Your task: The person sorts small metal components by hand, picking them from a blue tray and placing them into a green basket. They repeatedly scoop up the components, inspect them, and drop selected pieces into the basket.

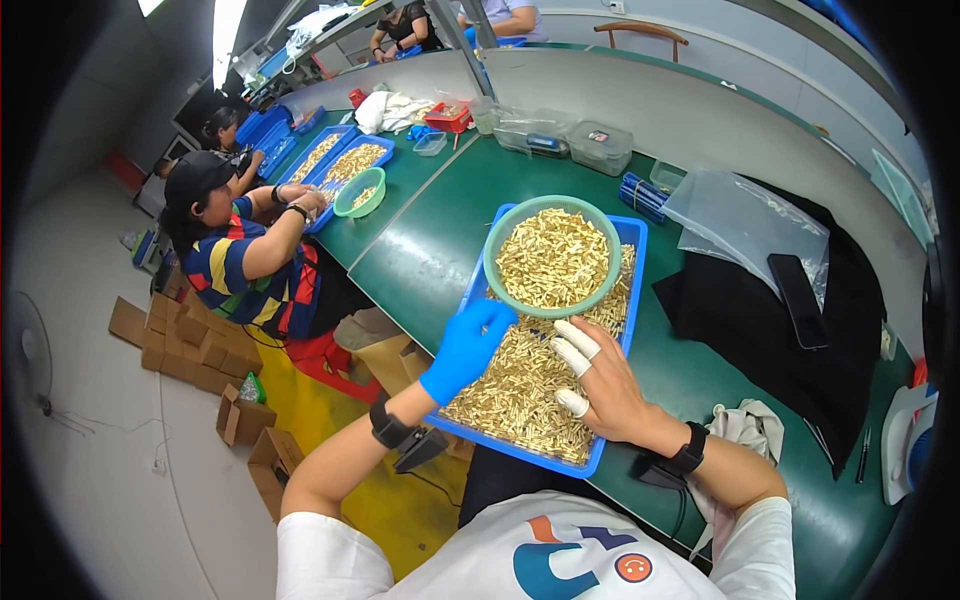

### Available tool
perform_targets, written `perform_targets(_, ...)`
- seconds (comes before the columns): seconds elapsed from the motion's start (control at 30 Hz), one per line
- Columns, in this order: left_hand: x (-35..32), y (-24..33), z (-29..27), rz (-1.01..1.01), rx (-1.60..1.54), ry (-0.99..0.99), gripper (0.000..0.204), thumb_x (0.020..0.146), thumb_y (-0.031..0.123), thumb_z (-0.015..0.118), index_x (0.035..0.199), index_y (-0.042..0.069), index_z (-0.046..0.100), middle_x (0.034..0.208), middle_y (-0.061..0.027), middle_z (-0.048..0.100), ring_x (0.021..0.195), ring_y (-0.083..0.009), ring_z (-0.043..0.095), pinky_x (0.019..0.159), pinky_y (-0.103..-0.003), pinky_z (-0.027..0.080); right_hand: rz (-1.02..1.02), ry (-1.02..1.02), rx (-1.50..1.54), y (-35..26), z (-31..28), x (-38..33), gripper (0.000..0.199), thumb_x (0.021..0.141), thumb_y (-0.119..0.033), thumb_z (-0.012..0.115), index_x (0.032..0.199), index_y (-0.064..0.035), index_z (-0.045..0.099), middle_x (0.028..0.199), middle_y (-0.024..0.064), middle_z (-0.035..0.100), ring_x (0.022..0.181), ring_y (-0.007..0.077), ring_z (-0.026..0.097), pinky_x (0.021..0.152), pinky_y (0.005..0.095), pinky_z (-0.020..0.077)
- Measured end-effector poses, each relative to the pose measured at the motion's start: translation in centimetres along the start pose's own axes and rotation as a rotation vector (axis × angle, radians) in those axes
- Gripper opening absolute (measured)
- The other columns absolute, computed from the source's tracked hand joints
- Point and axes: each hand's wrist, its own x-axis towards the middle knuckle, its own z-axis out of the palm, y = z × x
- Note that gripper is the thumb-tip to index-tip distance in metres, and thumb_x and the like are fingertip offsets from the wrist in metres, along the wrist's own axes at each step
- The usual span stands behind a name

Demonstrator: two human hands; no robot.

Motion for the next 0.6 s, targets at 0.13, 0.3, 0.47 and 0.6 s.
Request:
perform_targets(0.13, -2.6, -1.4, 0.4, 0.543, 0.840, -0.188, 0.050, 0.093, 0.041, 0.055, 0.122, 0.000, 0.056, 0.118, -0.0174, 0.058, 0.111, -0.0294, 0.056, 0.092, -0.038, 0.045, 0.009, 0.003, 0.008, 0.0, -0.1, 0.0, 0.058, 0.086, -0.025, 0.062, 0.135, 0.0015, 0.043, 0.143, 0.0204, 0.040, 0.133, 0.0422, 0.035, 0.108, 0.0530, 0.0302)
perform_targets(0.3, -3.3, -0.7, 0.9, 0.526, 1.192, -0.361, 0.052, 0.088, 0.046, 0.059, 0.116, 0.002, 0.056, 0.103, -0.0198, 0.059, 0.103, -0.0314, 0.059, 0.082, -0.042, 0.049, 0.006, -0.005, 0.011, -0.2, 0.0, -0.1, 0.059, 0.086, -0.025, 0.062, 0.135, 0.0013, 0.043, 0.143, 0.0201, 0.040, 0.133, 0.0417, 0.036, 0.107, 0.0528, 0.0307)
perform_targets(0.47, -3.3, 0.0, 1.4, 0.166, 1.121, -0.475, 0.041, 0.091, 0.040, 0.057, 0.104, 0.001, 0.056, 0.094, -0.0186, 0.062, 0.089, -0.0326, 0.064, 0.069, -0.045, 0.052, 0.012, -0.008, -0.003, -0.2, -0.1, -0.2, 0.059, 0.087, -0.027, 0.062, 0.135, 0.0010, 0.043, 0.142, 0.0195, 0.041, 0.132, 0.0410, 0.037, 0.107, 0.0524, 0.0316)
perform_targets(0.6, -3.1, -1.3, 1.1, 0.203, 1.070, -0.426, 0.034, 0.092, 0.037, 0.056, 0.095, 0.003, 0.055, 0.087, -0.0188, 0.063, 0.080, -0.0343, 0.065, 0.059, -0.045, 0.052, 0.002, 0.005, -0.009, 0.1, 0.1, -0.2, 0.058, 0.088, -0.029, 0.060, 0.135, 0.0006, 0.044, 0.142, 0.0190, 0.042, 0.132, 0.0406, 0.037, 0.106, 0.0521, 0.0326)
